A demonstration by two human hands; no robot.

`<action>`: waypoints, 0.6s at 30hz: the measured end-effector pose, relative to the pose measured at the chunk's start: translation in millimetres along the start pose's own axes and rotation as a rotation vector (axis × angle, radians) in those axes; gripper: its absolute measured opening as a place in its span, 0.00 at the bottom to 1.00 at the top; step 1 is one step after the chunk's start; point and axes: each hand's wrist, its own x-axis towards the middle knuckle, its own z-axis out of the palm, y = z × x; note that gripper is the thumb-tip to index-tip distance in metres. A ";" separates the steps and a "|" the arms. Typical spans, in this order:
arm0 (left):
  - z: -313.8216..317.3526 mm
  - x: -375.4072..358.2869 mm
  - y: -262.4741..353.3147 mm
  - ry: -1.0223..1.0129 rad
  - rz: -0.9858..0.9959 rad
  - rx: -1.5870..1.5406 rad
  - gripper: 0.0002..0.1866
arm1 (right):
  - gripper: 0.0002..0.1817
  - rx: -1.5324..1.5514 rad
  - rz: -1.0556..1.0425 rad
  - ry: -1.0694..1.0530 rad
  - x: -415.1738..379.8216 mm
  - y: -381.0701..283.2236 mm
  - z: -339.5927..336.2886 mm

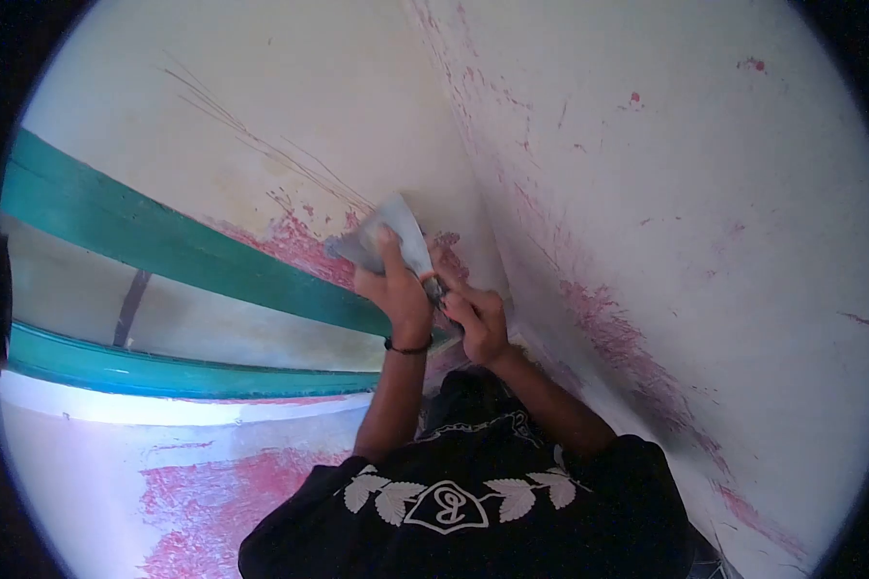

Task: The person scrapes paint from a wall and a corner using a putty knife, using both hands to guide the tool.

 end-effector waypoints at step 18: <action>-23.1 11.7 -26.4 -0.033 0.133 0.101 0.16 | 0.24 -0.065 -0.022 0.032 -3.0 -4.3 9.0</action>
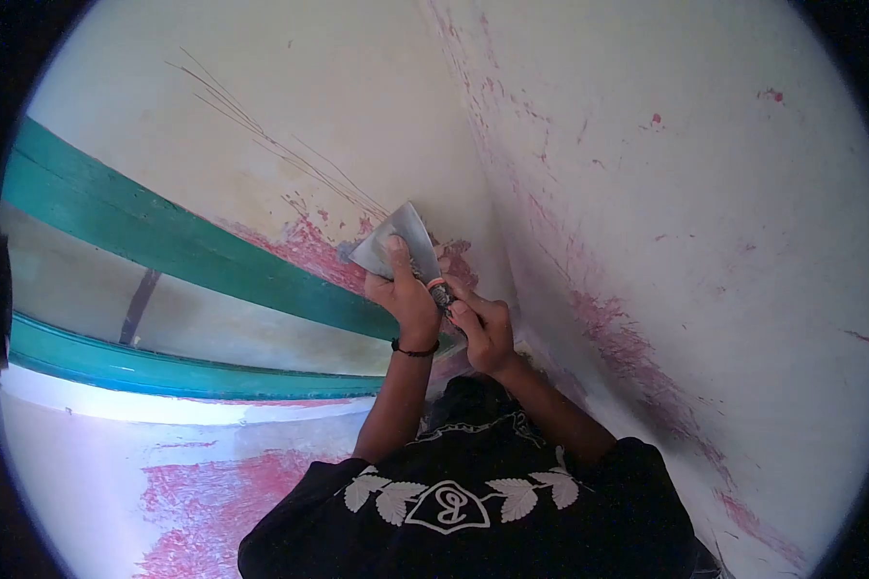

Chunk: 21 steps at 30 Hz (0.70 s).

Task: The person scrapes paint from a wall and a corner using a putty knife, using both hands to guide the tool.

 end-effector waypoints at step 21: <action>-9.0 -23.4 -13.8 0.041 -0.144 -0.034 0.19 | 0.21 -0.019 0.042 -0.009 -19.6 10.6 -5.3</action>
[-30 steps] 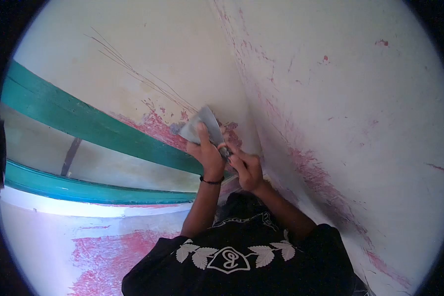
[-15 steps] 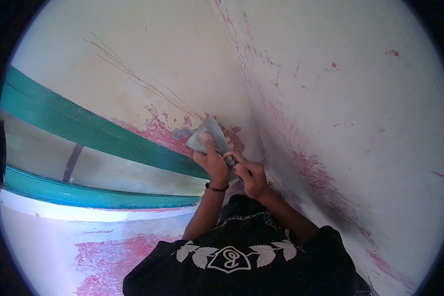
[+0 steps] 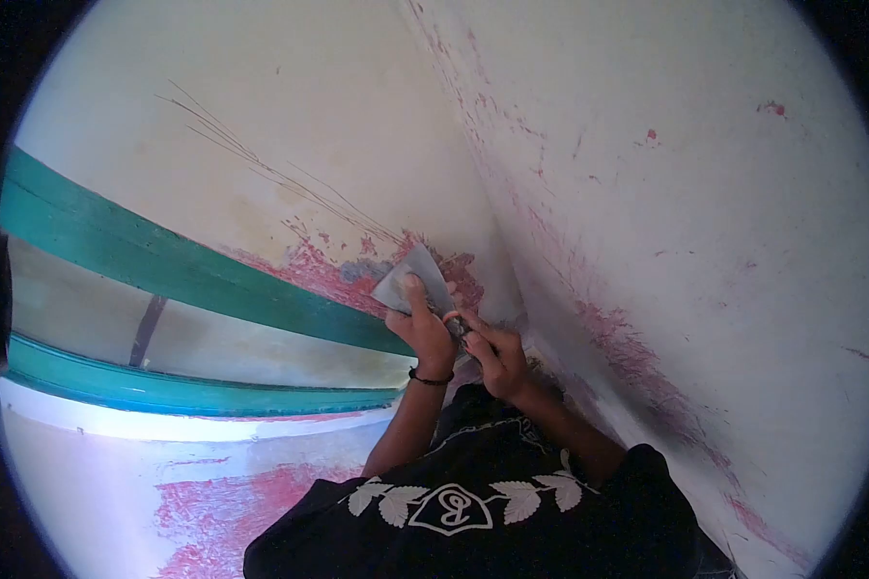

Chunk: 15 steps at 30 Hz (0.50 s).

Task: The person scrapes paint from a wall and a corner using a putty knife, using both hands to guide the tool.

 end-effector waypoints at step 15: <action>-11.4 2.2 -24.1 0.024 0.013 0.036 0.18 | 0.23 -0.022 -0.008 0.043 -6.5 12.7 1.9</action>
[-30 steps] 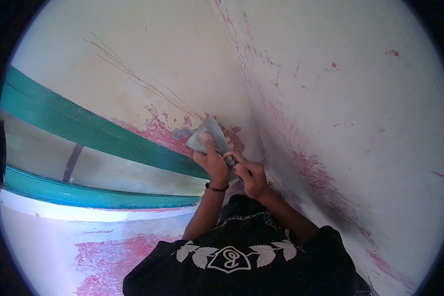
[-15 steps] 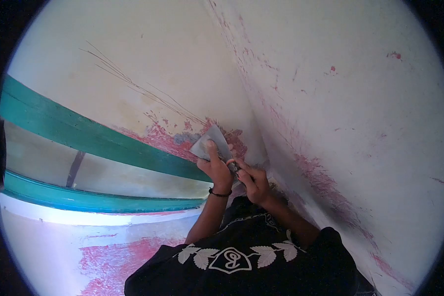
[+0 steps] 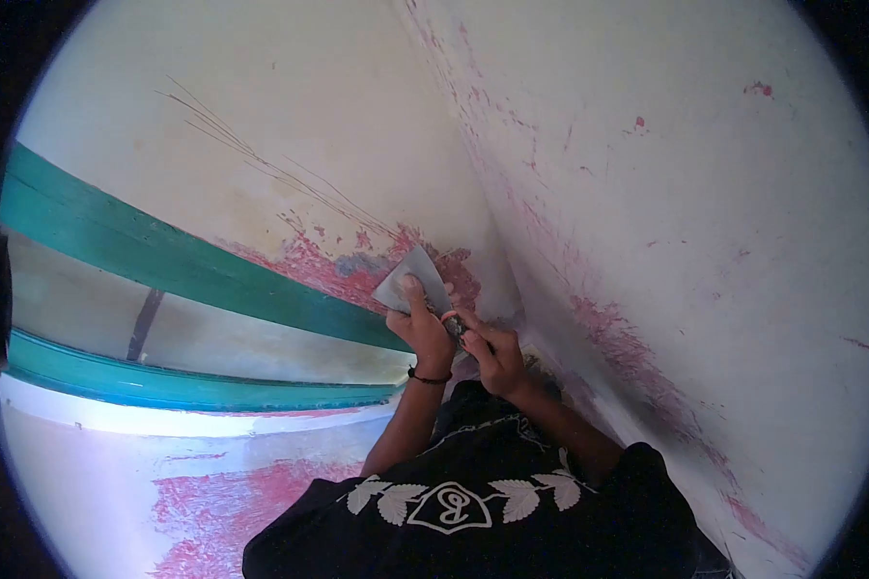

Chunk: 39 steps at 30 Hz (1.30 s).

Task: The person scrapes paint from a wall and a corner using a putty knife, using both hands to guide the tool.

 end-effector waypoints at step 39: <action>15.3 -2.5 5.4 0.043 0.049 -0.019 0.18 | 0.25 0.047 0.114 -0.085 8.1 -10.9 -16.3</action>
